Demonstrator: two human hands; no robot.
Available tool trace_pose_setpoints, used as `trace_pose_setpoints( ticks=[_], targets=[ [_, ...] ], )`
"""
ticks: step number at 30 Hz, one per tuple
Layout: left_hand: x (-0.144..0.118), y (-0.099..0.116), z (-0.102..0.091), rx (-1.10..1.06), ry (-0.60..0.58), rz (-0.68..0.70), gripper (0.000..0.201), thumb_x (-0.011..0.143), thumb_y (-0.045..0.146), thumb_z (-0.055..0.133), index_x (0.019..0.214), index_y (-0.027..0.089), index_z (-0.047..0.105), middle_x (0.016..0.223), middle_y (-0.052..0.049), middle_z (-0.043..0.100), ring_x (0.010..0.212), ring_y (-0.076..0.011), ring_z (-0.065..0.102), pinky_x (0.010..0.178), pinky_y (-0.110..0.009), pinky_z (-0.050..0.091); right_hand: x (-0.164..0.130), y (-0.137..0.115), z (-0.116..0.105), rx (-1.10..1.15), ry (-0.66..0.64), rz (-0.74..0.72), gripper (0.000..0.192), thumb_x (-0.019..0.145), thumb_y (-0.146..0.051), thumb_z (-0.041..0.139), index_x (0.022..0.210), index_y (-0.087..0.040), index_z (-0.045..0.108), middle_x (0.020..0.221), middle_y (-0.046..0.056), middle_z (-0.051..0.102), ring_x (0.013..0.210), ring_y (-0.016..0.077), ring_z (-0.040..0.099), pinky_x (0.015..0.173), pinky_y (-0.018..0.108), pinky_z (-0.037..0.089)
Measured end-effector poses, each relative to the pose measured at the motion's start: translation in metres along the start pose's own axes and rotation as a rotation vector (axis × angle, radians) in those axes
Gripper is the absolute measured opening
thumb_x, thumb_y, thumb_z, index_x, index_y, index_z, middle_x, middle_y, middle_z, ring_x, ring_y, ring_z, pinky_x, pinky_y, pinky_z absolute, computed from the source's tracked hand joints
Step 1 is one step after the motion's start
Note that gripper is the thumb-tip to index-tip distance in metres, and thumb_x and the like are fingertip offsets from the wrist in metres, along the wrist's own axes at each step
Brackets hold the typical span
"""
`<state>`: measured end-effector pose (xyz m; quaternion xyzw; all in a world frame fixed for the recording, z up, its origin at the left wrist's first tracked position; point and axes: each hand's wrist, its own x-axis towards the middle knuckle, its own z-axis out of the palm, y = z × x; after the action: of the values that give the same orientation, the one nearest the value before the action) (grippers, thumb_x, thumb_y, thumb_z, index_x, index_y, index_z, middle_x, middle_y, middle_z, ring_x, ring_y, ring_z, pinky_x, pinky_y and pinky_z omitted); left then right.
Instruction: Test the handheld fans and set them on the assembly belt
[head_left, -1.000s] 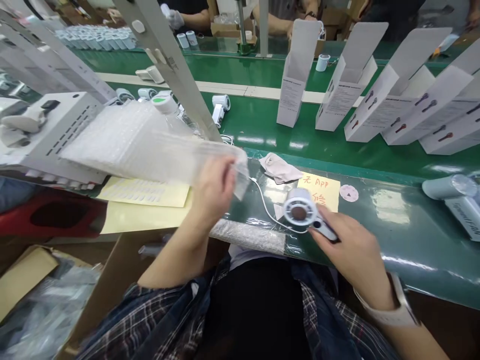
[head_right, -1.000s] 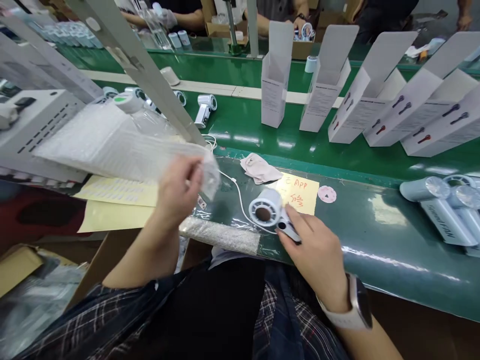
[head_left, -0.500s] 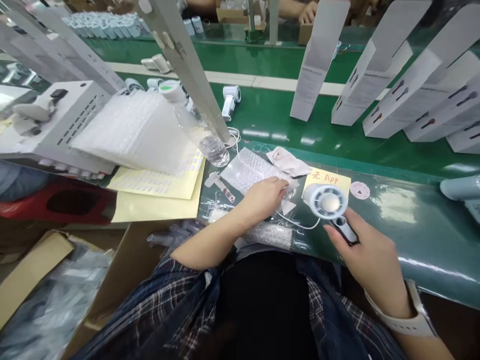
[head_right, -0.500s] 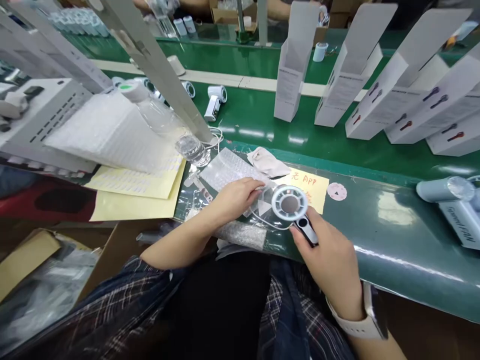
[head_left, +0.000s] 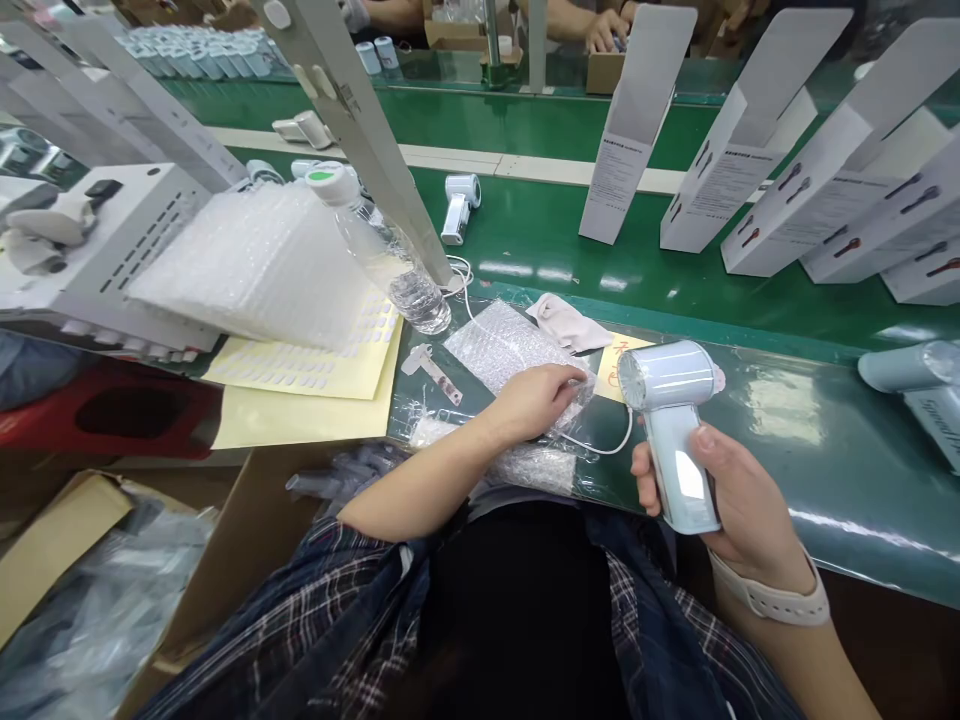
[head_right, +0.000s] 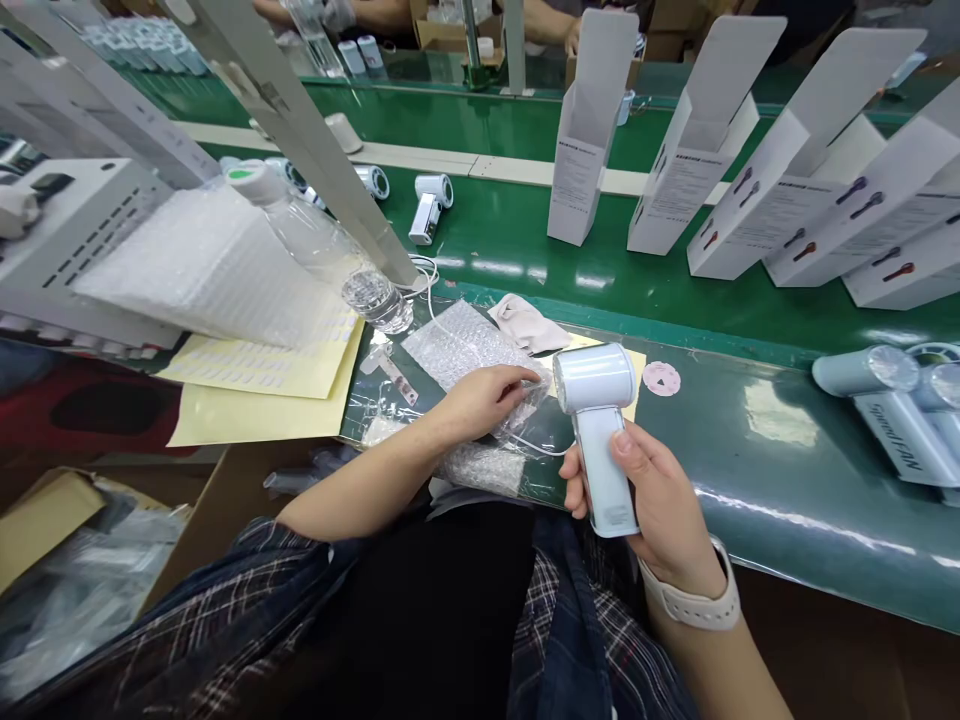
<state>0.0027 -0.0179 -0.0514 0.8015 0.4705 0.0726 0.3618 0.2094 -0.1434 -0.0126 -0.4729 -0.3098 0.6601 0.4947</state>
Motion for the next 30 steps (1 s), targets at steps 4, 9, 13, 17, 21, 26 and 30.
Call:
trace_pose_setpoints(
  ticks=[4, 9, 13, 17, 21, 26, 30],
  targets=[
    [0.000, 0.000, 0.000, -0.032, 0.016, -0.008, 0.035, 0.104, 0.023, 0.055, 0.133, 0.021, 0.074, 0.122, -0.008, 0.082, 0.111, -0.0284, 0.075, 0.103, -0.042, 0.055, -0.004, -0.001, 0.002, -0.010, -0.028, 0.011, 0.041, 0.098, -0.058, 0.072, 0.097, -0.018, 0.069, 0.082, 0.009, 0.078, 0.055, 0.0176, 0.070, 0.049, 0.027, 0.059],
    [0.000, -0.005, 0.003, -0.150, 0.029, 0.033, 0.031, 0.100, 0.019, 0.058, 0.125, 0.023, 0.076, 0.110, -0.007, 0.081, 0.100, -0.0252, 0.072, 0.094, -0.038, 0.054, 0.002, 0.009, 0.001, -0.251, -0.061, -0.024, 0.041, 0.097, -0.061, 0.070, 0.104, -0.020, 0.068, 0.088, 0.009, 0.076, 0.059, 0.0204, 0.070, 0.052, 0.033, 0.059],
    [0.003, -0.014, 0.002, -0.681, 0.105, -0.006, 0.036, 0.094, 0.011, 0.060, 0.127, 0.022, 0.069, 0.083, 0.001, 0.067, 0.070, -0.0137, 0.060, 0.069, -0.025, 0.048, 0.026, 0.032, -0.003, -0.943, 0.158, -0.272, 0.053, 0.096, -0.062, 0.066, 0.126, -0.019, 0.071, 0.111, 0.016, 0.077, 0.095, 0.0324, 0.075, 0.081, 0.046, 0.063],
    [0.010, -0.021, -0.005, -1.078, 0.128, -0.195, 0.030, 0.099, 0.016, 0.055, 0.128, 0.022, 0.058, 0.070, 0.009, 0.043, 0.047, -0.0075, 0.030, 0.047, -0.023, 0.023, 0.045, 0.048, 0.000, -1.279, 0.200, -0.436, 0.054, 0.103, -0.049, 0.056, 0.147, -0.018, 0.064, 0.121, 0.017, 0.076, 0.110, 0.0345, 0.073, 0.091, 0.046, 0.061],
    [0.002, -0.018, -0.015, -0.894, 0.254, -0.115, 0.037, 0.100, 0.013, 0.050, 0.136, 0.021, 0.054, 0.074, 0.007, 0.045, 0.056, -0.0097, 0.040, 0.054, -0.023, 0.033, 0.044, 0.047, 0.014, -1.583, 0.124, -0.439, 0.046, 0.102, -0.034, 0.059, 0.145, -0.019, 0.066, 0.108, 0.013, 0.074, 0.083, 0.0282, 0.073, 0.069, 0.035, 0.055],
    [-0.037, 0.009, -0.020, 0.066, 0.217, 0.424, 0.047, 0.105, 0.012, 0.043, 0.149, 0.025, 0.056, 0.096, -0.003, 0.069, 0.090, -0.0194, 0.064, 0.082, -0.033, 0.051, 0.043, 0.028, 0.021, -1.499, 0.141, -0.502, 0.033, 0.100, -0.033, 0.061, 0.126, -0.018, 0.074, 0.107, 0.015, 0.076, 0.082, 0.0268, 0.073, 0.068, 0.035, 0.054],
    [-0.059, 0.030, -0.029, 0.465, 0.316, 0.621, 0.050, 0.107, 0.007, 0.040, 0.156, 0.018, 0.047, 0.096, -0.004, 0.070, 0.087, -0.0199, 0.065, 0.076, -0.033, 0.051, 0.045, 0.003, 0.017, -0.732, 0.139, -0.236, 0.046, 0.091, -0.067, 0.070, 0.086, -0.021, 0.069, 0.072, 0.008, 0.072, 0.061, 0.0237, 0.068, 0.058, 0.035, 0.055]
  ],
)
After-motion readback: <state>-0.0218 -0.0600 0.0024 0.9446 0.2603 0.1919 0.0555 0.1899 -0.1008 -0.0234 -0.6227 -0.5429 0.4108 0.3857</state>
